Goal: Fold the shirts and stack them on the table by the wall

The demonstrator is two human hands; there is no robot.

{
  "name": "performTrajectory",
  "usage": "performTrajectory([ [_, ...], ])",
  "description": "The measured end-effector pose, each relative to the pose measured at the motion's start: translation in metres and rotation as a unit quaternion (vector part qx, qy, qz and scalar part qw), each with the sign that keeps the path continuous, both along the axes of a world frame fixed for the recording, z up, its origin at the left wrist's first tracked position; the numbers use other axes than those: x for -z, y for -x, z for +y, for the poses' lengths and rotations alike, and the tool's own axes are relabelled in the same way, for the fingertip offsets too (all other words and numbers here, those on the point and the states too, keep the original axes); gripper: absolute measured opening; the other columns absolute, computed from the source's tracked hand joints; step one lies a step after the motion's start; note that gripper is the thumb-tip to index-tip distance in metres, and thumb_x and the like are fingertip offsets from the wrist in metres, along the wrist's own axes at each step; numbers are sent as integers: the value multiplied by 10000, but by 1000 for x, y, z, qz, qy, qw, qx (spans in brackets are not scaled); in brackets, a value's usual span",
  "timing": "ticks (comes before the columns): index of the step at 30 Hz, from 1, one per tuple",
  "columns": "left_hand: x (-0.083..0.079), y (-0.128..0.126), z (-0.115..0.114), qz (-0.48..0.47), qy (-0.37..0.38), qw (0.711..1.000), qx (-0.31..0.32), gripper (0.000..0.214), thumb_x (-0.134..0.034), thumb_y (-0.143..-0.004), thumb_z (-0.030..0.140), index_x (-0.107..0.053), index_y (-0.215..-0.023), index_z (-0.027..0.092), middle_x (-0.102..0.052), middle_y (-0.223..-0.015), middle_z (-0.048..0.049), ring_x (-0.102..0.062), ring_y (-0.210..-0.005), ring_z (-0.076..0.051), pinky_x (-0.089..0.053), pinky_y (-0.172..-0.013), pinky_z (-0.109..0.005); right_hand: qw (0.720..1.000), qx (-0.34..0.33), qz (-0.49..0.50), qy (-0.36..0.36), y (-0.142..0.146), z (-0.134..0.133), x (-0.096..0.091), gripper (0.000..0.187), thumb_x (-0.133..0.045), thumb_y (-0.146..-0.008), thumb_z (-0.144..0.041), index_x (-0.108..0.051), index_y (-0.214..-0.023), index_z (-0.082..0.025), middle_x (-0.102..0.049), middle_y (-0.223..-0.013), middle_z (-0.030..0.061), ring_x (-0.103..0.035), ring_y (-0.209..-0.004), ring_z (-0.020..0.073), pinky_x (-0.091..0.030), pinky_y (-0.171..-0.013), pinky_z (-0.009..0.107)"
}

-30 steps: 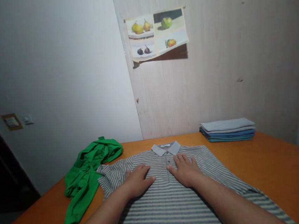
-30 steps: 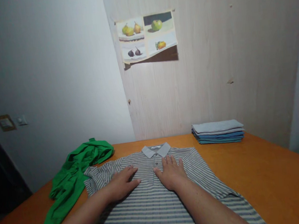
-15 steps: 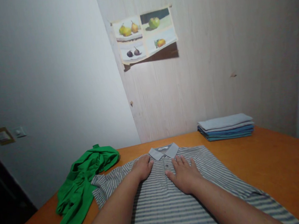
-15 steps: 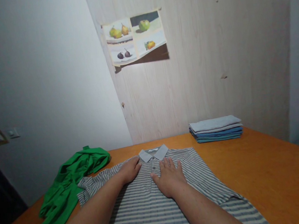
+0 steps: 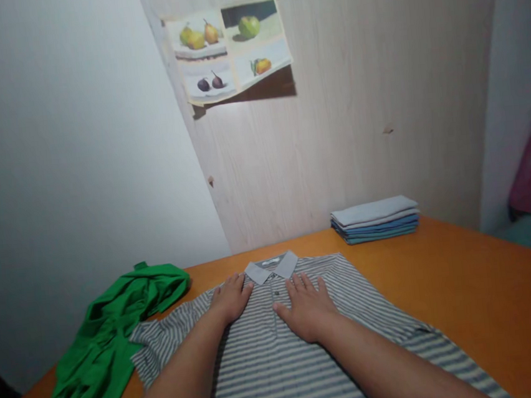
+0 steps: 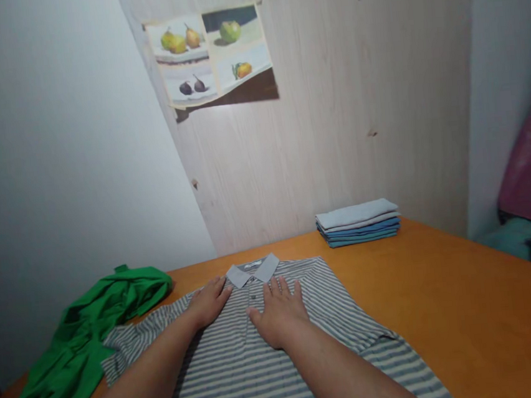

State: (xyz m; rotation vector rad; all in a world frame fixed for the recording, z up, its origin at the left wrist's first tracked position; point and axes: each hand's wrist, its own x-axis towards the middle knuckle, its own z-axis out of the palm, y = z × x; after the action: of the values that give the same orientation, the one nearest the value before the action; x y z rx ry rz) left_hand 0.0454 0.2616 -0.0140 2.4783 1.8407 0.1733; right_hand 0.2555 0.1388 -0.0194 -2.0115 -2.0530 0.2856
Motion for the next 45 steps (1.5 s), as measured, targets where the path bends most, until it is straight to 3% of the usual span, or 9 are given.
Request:
performTrajectory([
  [7,-13,4,-15,30,12,999,-20,792,-259,-951,670,-359,-1565,179,-263,-1656,-183,-213,-1540,-350,-160,-1195,-643,1000,-5,1,11,-1,-1,-3,908,-167,-944,-715,-246,-1608,-101,-174,-1679,157,-70,-1558,350,50,-1192,653],
  [14,-2,16,-50,-8,24,998,-61,835,-240,-946,715,-337,-1575,174,-210,-1673,-173,-145,-1555,-353,-102,-1205,-648,999,3,-25,20,-2,2,2,900,-173,-946,-713,-243,-1610,-108,-158,-1686,150,-57,-1557,357,41,-1186,660],
  [18,-3,22,-53,-29,15,998,-48,773,-345,-941,695,-432,-1521,190,-301,-1645,-176,-239,-1529,-369,-188,-1193,-627,999,3,-33,26,-3,5,5,900,-175,-944,-718,-261,-1607,-115,-175,-1684,150,-73,-1554,358,21,-1186,661],
  [21,-10,32,-58,-54,-31,998,-24,609,-440,-953,605,-554,-1413,222,-463,-1570,-127,-396,-1460,-298,-298,-1186,-475,999,4,-37,21,-4,6,8,890,-178,-947,-710,-271,-1604,-117,-189,-1681,153,-86,-1552,362,11,-1185,667],
  [25,-27,70,-67,-94,-128,985,-72,409,-422,-997,390,-617,-1301,197,-632,-1378,-101,-553,-1299,-202,-385,-1104,-296,999,4,-41,14,-4,9,12,888,-184,-943,-708,-294,-1598,-118,-199,-1680,145,-96,-1550,365,-4,-1187,670],
  [28,-45,116,-72,-111,-177,963,-171,367,-360,-994,300,-643,-1179,158,-683,-1238,-136,-616,-1185,-234,-451,-1010,-328,999,6,-44,9,-5,10,14,887,-184,-939,-708,-311,-1593,-121,-201,-1680,139,-99,-1550,366,-17,-1186,675],
  [32,-57,172,-84,-115,-169,934,-295,243,-456,-921,313,-651,-954,173,-728,-1020,-146,-670,-1013,-301,-495,-836,-377,999,9,-45,3,-6,10,15,885,-187,-936,-710,-333,-1584,-125,-222,-1675,131,-121,-1546,364,-44,-1183,681],
  [38,-38,196,-100,-164,-95,921,-340,241,-736,-695,407,-576,-661,229,-704,-734,-80,-682,-837,-311,-476,-718,-364,999,11,-48,-5,-6,11,17,873,-200,-936,-706,-350,-1578,-134,-245,-1668,141,-149,-1541,367,-70,-1177,687],
  [45,-29,186,-109,-355,-112,868,-329,158,-646,-679,245,-509,-604,224,-571,-569,-1,-636,-694,-221,-448,-598,-289,999,10,-53,-5,-8,12,18,872,-190,-933,-715,-341,-1583,-153,-248,-1669,131,-149,-1544,359,-71,-1185,676],
])
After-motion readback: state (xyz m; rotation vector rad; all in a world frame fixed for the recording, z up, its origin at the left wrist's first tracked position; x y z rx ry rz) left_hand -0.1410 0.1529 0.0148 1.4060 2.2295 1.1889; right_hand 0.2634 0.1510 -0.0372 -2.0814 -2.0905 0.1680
